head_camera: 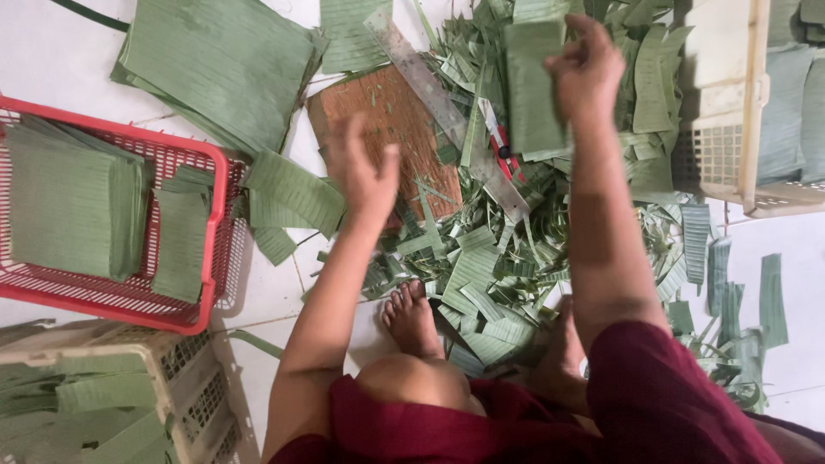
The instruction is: The person sits on the floor trimming banana leaves. They align a stack of leaves on a wooden board, hold a metal ruler as a straightedge, and cut the edges square with scissors, then place the trimmed leaves into a red basket and gather more leaves to trim.
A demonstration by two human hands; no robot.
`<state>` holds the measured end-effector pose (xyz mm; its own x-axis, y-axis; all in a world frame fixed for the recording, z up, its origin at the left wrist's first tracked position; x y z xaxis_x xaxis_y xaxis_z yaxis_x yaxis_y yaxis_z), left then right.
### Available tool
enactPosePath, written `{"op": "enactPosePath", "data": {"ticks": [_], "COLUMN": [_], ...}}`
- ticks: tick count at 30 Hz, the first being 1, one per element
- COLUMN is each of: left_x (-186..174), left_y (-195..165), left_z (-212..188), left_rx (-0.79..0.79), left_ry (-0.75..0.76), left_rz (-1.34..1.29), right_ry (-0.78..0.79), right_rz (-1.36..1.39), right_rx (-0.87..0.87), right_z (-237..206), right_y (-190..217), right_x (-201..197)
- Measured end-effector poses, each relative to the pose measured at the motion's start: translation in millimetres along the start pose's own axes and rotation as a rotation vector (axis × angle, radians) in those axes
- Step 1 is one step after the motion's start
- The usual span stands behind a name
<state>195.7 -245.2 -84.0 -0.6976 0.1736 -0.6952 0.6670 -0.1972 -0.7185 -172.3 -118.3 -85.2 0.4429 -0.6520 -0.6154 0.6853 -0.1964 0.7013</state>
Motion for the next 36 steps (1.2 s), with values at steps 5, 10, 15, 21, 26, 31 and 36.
{"op": "enactPosePath", "data": {"ticks": [5, 10, 15, 21, 26, 31, 36], "left_x": [153, 221, 229, 231, 237, 231, 177], "left_y": [-38, -76, -91, -94, -84, -75, -34], "left_z": [-11, -27, -32, -28, -28, -28, -24], "left_rx": [-0.447, -0.754, -0.756, -0.696, -0.732, -0.789, -0.641], "left_ry": [0.844, 1.042, 1.086, 1.084, 1.066, 1.064, 0.825], "left_rz": [-0.763, -1.172, -1.295, -1.348, -1.309, -1.343, -1.213], "right_ry": [0.227, 0.372, 0.370, 0.484, 0.422, 0.325, 0.251], "right_rz": [0.122, 0.023, 0.152, 0.127, -0.060, -0.329, -0.426], "right_rx": [0.375, 0.423, 0.651, 0.750, 0.510, 0.340, 0.123], "right_z": [4, -7, -10, -7, -1, -12, -33], "right_y": [-37, -27, -22, -17, -21, 0, 64], "right_x": [13, 33, 35, 37, 44, 51, 39]}}
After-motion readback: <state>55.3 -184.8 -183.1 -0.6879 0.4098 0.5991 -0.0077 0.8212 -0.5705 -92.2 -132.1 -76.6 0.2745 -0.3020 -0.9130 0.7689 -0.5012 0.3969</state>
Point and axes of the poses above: each hand's wrist, its own z-axis towards the middle knuckle, its own x-axis out of the palm, y = z × x, the point moved 7 cm from there along z, towards the middle knuckle, and after that the axes turned 14 degrees about -x, right-handed, at the moved point
